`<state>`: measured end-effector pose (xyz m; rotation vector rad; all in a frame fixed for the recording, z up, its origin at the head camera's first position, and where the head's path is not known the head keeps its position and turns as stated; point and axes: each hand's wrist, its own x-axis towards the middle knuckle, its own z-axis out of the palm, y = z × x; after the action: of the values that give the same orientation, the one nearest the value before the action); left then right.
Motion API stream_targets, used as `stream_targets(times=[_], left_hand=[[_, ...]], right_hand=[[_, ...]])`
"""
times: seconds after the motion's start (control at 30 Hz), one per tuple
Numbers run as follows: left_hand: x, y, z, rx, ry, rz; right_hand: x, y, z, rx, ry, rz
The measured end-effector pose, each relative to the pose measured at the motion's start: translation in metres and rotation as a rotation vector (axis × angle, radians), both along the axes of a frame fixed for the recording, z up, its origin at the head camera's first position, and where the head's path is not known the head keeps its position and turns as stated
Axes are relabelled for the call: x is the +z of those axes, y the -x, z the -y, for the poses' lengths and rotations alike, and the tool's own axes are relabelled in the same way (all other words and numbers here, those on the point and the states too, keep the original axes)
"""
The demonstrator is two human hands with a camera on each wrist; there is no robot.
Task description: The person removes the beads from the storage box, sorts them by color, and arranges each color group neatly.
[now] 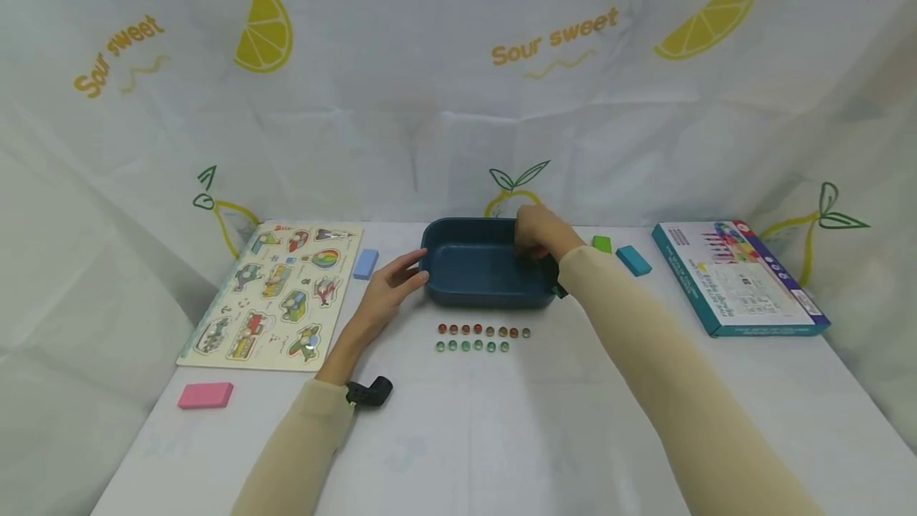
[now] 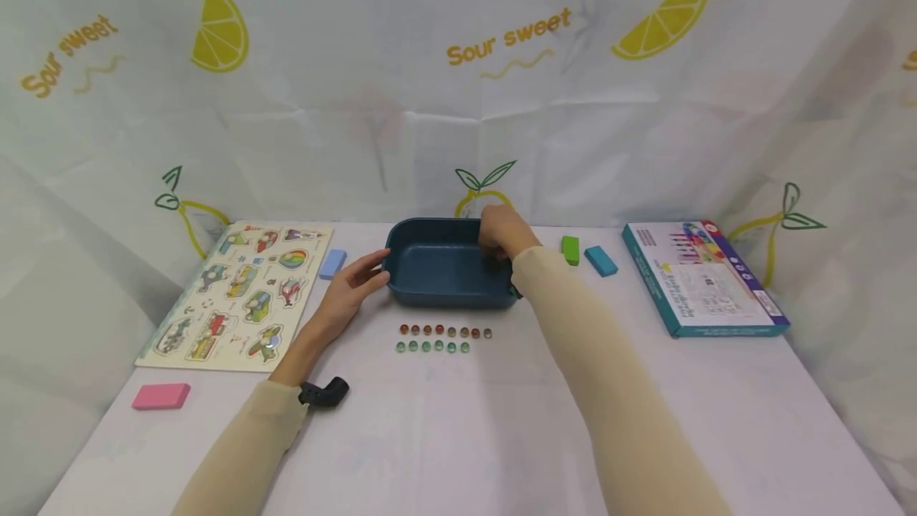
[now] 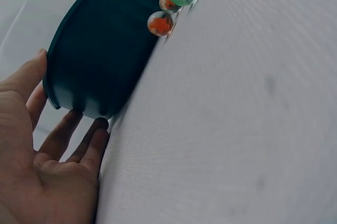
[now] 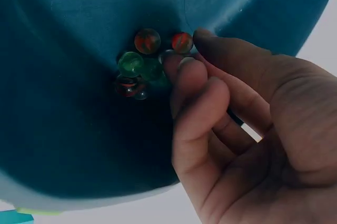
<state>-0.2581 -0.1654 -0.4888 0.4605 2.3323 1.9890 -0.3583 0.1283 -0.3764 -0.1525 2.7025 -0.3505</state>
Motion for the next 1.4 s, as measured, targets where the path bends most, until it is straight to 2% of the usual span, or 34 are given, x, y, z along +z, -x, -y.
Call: stream_targets(times=[0.23, 0.33, 0.53, 0.63, 0.73, 0.8, 0.9, 1.0, 1.1, 1.2, 1.3, 1.4], left_hand=[[-0.003, 0.001, 0.0, -0.001, 0.005, -0.003], [-0.003, 0.001, 0.0, -0.003, 0.003, -0.003], [-0.003, 0.001, -0.001, 0.001, -0.004, -0.001], [-0.004, 0.001, -0.001, 0.002, 0.0, 0.002], [-0.004, 0.001, -0.001, 0.006, 0.005, 0.004], [-0.003, 0.0, -0.001, 0.006, 0.009, 0.002], [-0.002, 0.0, -0.001, 0.009, 0.012, 0.003], [-0.001, 0.0, -0.001, 0.008, 0.016, 0.0], [-0.002, 0.0, 0.0, 0.005, 0.016, -0.002], [-0.001, 0.0, 0.0, 0.006, 0.011, -0.002], [-0.001, 0.0, -0.001, 0.01, 0.007, 0.001], [-0.001, 0.0, -0.001, 0.013, 0.001, 0.007]], right_hand=[[-0.007, 0.003, 0.006, -0.039, -0.018, 0.033], [-0.008, 0.002, 0.008, -0.031, -0.024, 0.038], [-0.006, 0.001, 0.009, 0.025, -0.008, 0.024], [0.0, -0.004, 0.004, 0.103, 0.059, -0.006], [0.007, -0.019, -0.004, 0.208, 0.183, -0.064], [0.011, -0.033, -0.01, 0.269, 0.269, -0.105], [0.014, -0.061, -0.018, 0.314, 0.366, -0.136], [0.012, -0.093, -0.028, 0.319, 0.429, -0.135], [0.005, -0.12, -0.04, 0.318, 0.466, -0.121], [-0.006, -0.141, -0.051, 0.327, 0.466, -0.129], [-0.021, -0.152, -0.058, 0.332, 0.441, -0.141], [-0.034, -0.155, -0.061, 0.325, 0.41, -0.158]])
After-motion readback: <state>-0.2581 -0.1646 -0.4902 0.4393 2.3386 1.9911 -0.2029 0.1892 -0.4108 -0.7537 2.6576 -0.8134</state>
